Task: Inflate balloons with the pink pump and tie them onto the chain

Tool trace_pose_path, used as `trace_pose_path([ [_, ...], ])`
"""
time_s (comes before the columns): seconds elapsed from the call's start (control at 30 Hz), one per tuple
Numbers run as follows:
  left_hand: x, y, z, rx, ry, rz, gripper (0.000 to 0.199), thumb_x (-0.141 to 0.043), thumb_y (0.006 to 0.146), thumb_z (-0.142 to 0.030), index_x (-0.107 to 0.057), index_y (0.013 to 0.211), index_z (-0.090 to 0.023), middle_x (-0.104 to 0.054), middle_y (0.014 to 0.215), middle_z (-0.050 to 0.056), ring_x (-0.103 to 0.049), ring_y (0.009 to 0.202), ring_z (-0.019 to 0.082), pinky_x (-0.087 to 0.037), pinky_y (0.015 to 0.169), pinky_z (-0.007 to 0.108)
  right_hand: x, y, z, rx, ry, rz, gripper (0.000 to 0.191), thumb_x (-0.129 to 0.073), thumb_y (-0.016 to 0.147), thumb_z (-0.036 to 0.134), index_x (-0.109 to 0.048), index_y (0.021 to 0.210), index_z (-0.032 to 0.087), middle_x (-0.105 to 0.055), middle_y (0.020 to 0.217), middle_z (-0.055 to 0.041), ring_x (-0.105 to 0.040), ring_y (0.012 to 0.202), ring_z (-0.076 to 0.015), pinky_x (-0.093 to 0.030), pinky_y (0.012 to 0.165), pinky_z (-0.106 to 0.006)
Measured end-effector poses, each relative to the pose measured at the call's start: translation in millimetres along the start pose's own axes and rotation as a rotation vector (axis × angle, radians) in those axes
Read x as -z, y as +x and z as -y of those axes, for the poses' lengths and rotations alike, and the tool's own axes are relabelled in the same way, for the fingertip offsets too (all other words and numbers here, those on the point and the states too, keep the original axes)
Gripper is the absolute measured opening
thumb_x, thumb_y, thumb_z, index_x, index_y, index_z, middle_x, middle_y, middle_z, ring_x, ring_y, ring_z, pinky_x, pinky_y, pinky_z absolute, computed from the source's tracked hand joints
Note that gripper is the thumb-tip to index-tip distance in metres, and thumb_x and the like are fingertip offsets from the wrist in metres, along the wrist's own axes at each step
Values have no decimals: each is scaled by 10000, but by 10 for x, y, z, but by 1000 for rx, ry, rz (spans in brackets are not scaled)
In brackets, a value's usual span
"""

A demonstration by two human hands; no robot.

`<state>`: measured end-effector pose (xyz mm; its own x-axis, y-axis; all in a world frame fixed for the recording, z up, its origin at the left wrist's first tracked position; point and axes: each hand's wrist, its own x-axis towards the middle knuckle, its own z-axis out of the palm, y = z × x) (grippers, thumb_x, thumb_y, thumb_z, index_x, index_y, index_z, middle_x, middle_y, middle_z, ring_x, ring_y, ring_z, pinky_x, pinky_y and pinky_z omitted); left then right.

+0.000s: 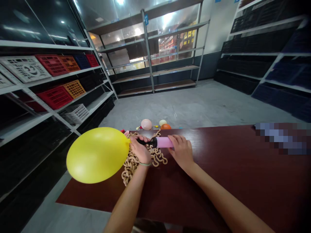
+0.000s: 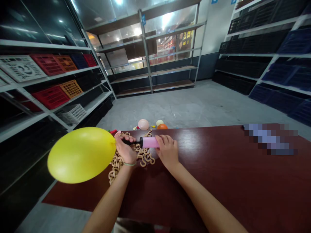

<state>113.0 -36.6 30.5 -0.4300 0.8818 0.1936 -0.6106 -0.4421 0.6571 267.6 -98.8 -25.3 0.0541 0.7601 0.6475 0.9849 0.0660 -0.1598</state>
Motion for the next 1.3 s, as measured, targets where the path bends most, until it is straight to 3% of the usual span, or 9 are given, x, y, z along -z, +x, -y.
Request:
trace_pose_path([
  [0.1,-27,-129,106,50,23,88,285,-520,924,-453,-425,792,-219,-479,603,-53,-492,478,104,-450,519,262,-14,-40,-15,56,26,41,418,-613,885,313,-538,1285,222,-642,1189,-91,-525,1069,-254,-381,797,-353],
  [0.2,-70,-86,120,103,60,133,297,-532,916,-456,-422,778,-217,-479,592,-55,-494,468,103,-452,516,259,-68,-64,-165,127,-2,80,442,-613,890,351,-526,1304,222,-643,1185,-93,-530,1029,-253,-379,771,-348],
  [0.43,-217,504,-210,104,150,16,252,-453,952,-374,-422,762,-210,-445,569,-50,-455,427,96,-405,452,247,-162,-43,-252,59,1,38,417,-628,868,330,-534,1254,205,-648,1133,-98,-530,1020,-261,-358,916,-399],
  [0.53,-218,617,-252,111,160,-30,251,-418,966,-345,-414,751,-214,-433,566,-45,-428,416,90,-378,426,243,-190,-58,-181,86,57,69,383,-617,859,315,-541,1210,182,-656,1060,-101,-559,967,-250,-386,868,-372],
  [0.67,-218,414,-67,119,179,-29,302,-452,949,-449,-397,759,-221,-421,555,-60,-401,389,80,-352,403,229,-203,-119,-113,129,122,71,354,-573,885,337,-534,1195,173,-661,984,-96,-590,872,-234,-413,734,-333],
  [0.8,-286,33,172,152,180,95,371,-506,903,-562,-419,798,-216,-460,583,-63,-448,412,78,-396,428,223,-197,-168,-130,125,175,11,407,-539,918,394,-507,1247,157,-659,1000,-105,-608,872,-233,-433,711,-327],
  [0.93,-303,-56,182,149,182,179,378,-499,904,-581,-443,815,-217,-497,608,-50,-494,442,90,-453,471,240,-157,-155,-145,105,190,21,438,-522,936,446,-492,1283,180,-659,1025,-105,-616,890,-235,-442,730,-329],
  [1.2,52,634,-220,-72,244,14,293,-388,976,-453,-435,818,-211,-536,619,-33,-594,512,132,-546,599,313,-190,-136,-91,173,151,113,464,-521,936,473,-518,1272,154,-668,1039,-113,-605,896,-234,-422,739,-328],
  [1.3,221,869,-381,-48,291,19,270,-419,970,-420,-440,801,-211,-576,640,-11,-644,572,151,-566,642,321,-188,-128,-164,157,123,121,462,-525,935,470,-523,1287,170,-668,1075,-109,-593,914,-239,-403,757,-336],
])
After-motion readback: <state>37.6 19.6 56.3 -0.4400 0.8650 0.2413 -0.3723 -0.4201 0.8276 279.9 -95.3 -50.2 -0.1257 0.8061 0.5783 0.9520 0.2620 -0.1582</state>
